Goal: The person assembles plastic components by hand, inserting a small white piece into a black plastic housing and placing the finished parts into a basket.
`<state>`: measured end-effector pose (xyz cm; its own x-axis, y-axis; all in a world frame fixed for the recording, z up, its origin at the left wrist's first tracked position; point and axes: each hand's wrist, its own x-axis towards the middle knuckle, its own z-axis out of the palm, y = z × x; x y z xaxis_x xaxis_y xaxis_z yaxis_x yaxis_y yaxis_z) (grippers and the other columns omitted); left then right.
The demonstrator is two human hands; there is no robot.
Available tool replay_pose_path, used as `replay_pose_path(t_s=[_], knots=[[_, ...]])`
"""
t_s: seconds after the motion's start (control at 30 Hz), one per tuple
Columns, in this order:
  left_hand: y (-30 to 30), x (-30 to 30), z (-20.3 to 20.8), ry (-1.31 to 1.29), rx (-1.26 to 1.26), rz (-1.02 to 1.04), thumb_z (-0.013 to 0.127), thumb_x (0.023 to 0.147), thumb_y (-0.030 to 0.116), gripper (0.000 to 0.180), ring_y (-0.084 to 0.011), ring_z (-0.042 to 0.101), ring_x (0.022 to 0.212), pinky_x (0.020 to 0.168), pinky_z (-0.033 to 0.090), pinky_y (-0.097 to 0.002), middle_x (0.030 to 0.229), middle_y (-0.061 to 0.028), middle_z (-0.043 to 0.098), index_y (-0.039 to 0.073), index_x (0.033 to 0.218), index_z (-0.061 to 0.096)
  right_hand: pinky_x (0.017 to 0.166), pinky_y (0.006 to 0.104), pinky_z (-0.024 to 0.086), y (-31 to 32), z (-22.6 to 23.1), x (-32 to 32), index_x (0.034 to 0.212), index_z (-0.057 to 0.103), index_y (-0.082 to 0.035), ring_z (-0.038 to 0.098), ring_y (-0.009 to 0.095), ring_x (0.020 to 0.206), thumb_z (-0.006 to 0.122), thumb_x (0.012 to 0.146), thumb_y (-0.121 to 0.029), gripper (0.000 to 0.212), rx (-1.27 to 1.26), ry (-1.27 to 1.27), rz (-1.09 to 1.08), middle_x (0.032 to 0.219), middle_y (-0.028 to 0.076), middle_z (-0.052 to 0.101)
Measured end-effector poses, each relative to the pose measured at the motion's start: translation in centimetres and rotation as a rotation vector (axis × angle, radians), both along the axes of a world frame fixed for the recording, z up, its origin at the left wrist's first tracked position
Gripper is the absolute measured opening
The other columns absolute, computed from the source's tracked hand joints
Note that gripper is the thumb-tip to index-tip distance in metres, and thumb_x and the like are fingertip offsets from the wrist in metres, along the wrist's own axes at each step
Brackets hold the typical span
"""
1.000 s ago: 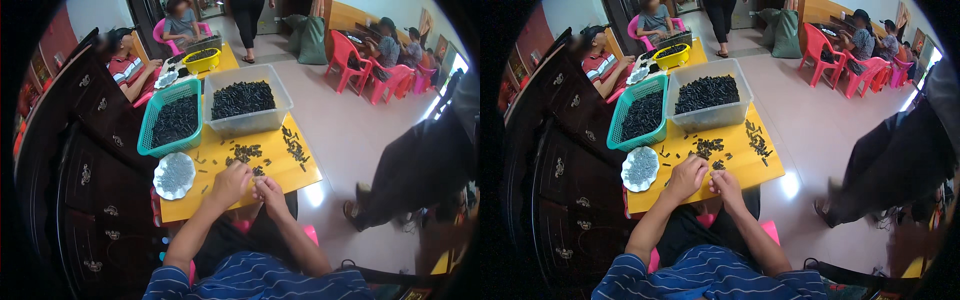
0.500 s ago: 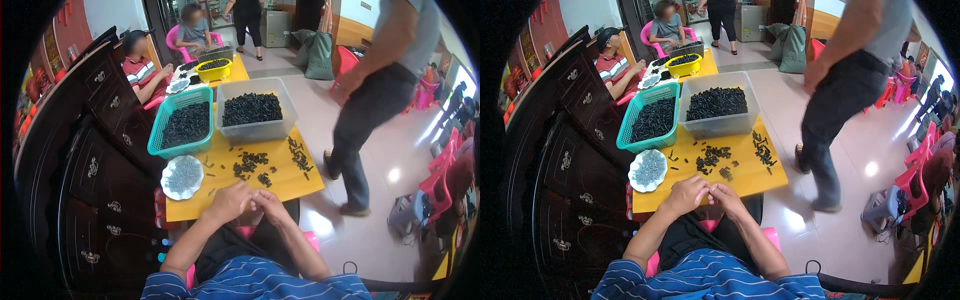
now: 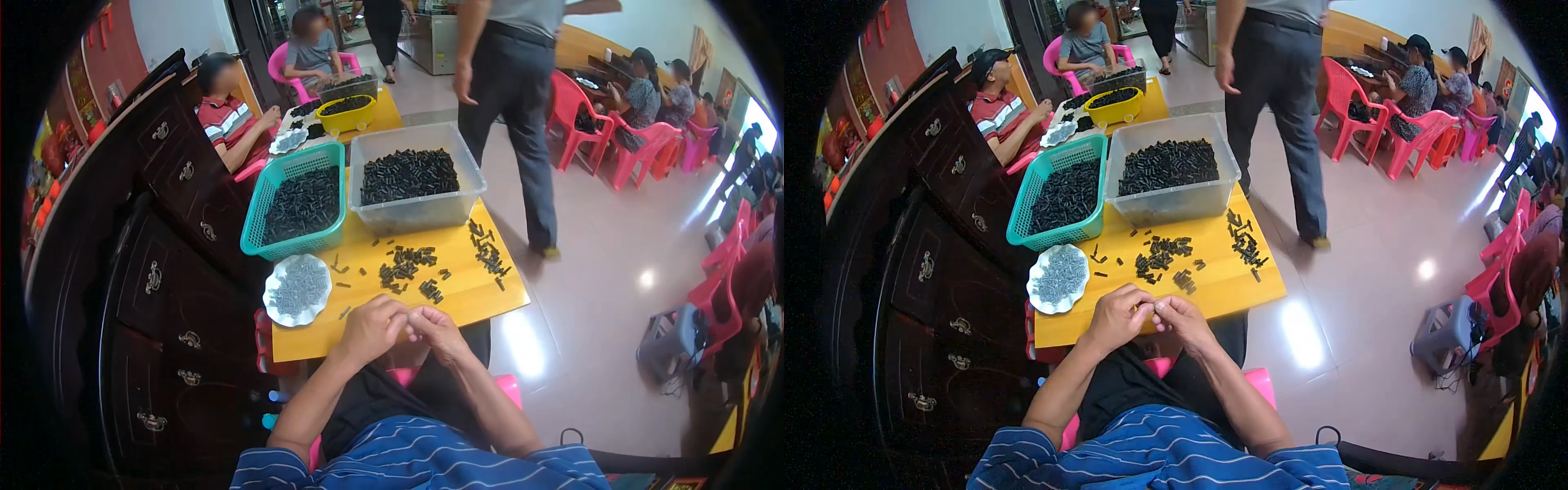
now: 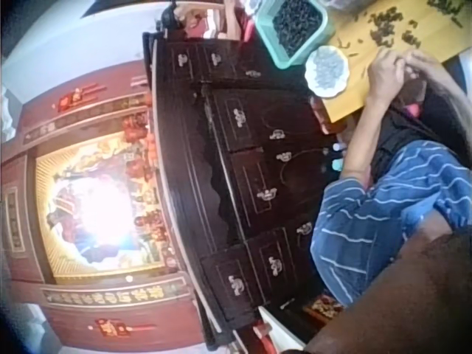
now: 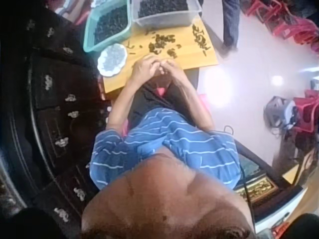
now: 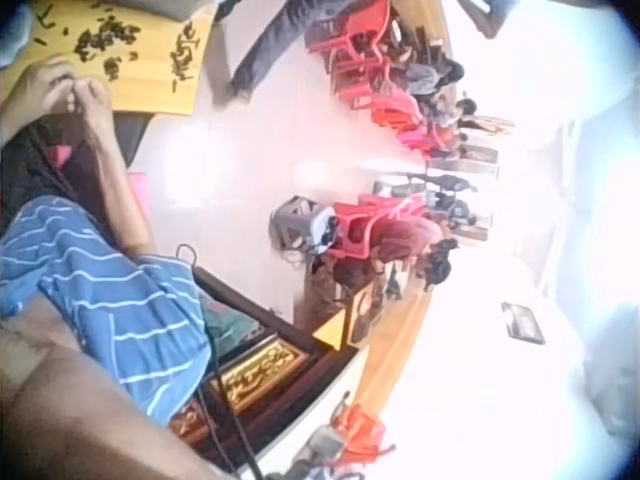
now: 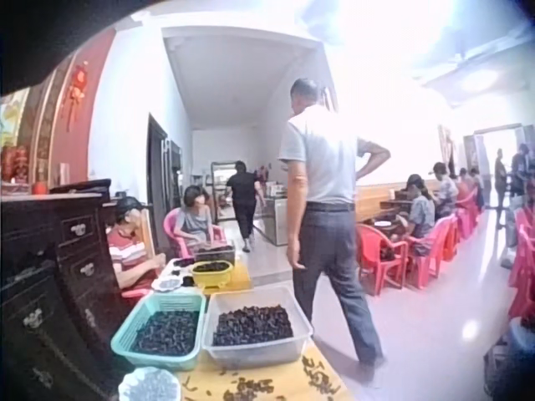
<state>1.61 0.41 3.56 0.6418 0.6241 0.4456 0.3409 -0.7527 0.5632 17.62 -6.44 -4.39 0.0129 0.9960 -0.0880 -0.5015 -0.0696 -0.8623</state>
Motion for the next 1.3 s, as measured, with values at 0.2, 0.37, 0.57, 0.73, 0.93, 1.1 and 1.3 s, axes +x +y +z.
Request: replay_pose_path(t_s=[0.2, 0.37, 0.57, 0.73, 0.93, 1.1, 1.3], knots=[[0.2, -0.2, -0.4, -0.043, -0.068, 0.028, 0.071, 0.085, 0.007, 0.005, -0.0255, 0.062, 0.063, 0.059, 0.049, -0.0356, 0.08, -0.0119, 0.066, 0.002, 0.088, 0.071, 0.068, 0.0214, 0.044, 0.0, 0.6, -0.1, 0.104, 0.066, -0.005, 0.053, 0.007, 0.07, 0.058, 0.106, -0.026, 0.023, -0.054, -0.054, -0.063, 0.081, -0.001, 0.059], [0.4, -0.4, -0.6, -0.043, -0.071, 0.046, 0.071, 0.085, 0.007, 0.005, -0.024, 0.061, 0.062, 0.059, 0.048, -0.0352, 0.079, -0.0116, 0.066, 0.002, 0.088, 0.07, 0.068, 0.0223, 0.046, 0.3, -0.3, 0.1, 0.111, 0.065, -0.002, 0.053, 0.008, 0.072, 0.055, 0.107, -0.023, 0.023, 0.0, -0.038, -0.105, 0.082, -0.001, 0.058], [0.3, -0.6, -0.8, -0.036, -0.078, 0.054, 0.071, 0.085, 0.006, 0.006, -0.0236, 0.062, 0.061, 0.058, 0.048, -0.0345, 0.079, -0.0115, 0.065, 0.001, 0.088, 0.07, 0.072, 0.0229, 0.048, 0.1, 0.2, 0.0, 0.116, 0.062, -0.002, 0.057, 0.009, 0.077, 0.057, 0.104, -0.017, 0.019, -0.018, -0.001, -0.067, 0.092, 0.002, 0.063], [0.2, -0.6, -0.8, -0.038, -0.08, 0.053, 0.071, 0.085, 0.006, 0.007, -0.0237, 0.062, 0.061, 0.058, 0.048, -0.0345, 0.08, -0.0117, 0.066, 0.001, 0.089, 0.07, 0.073, 0.0233, 0.048, 0.1, 0.2, 0.1, 0.107, 0.061, -0.005, 0.059, 0.009, 0.078, 0.062, 0.102, -0.019, 0.015, 0.017, 0.008, -0.052, 0.095, 0.003, 0.068], [0.4, -0.6, -1.1, -0.05, -0.059, 0.049, 0.071, 0.085, 0.006, 0.006, -0.0234, 0.062, 0.061, 0.058, 0.048, -0.0341, 0.08, -0.0118, 0.066, 0.001, 0.089, 0.07, 0.072, 0.0216, 0.046, 0.3, -0.4, 0.2, 0.107, 0.063, -0.007, 0.059, 0.008, 0.076, 0.065, 0.101, -0.024, 0.018, 0.031, 0.006, -0.053, 0.091, 0.001, 0.069], [0.3, -0.5, -1.0, -0.041, -0.073, 0.04, 0.071, 0.085, 0.005, 0.005, -0.0237, 0.063, 0.062, 0.058, 0.049, -0.0339, 0.08, -0.0119, 0.067, 0.001, 0.088, 0.07, 0.071, 0.0214, 0.046, 0.3, -0.6, 0.4, 0.107, 0.063, -0.007, 0.059, 0.008, 0.076, 0.066, 0.101, -0.023, 0.017, 0.025, 0.01, -0.055, 0.091, 0.001, 0.07], [0.2, -0.7, -1.1, -0.011, -0.023, 0.034, 0.073, 0.085, 0.006, 0.009, -0.024, 0.065, 0.065, 0.06, 0.05, -0.0334, 0.081, -0.0119, 0.068, 0.002, 0.093, 0.073, 0.07, 0.0206, 0.047, 0.2, -0.4, 0.3, 0.108, 0.063, -0.007, 0.059, 0.007, 0.076, 0.067, 0.1, -0.021, 0.016, 0.026, 0.027, -0.05, 0.092, 0.001, 0.07]])
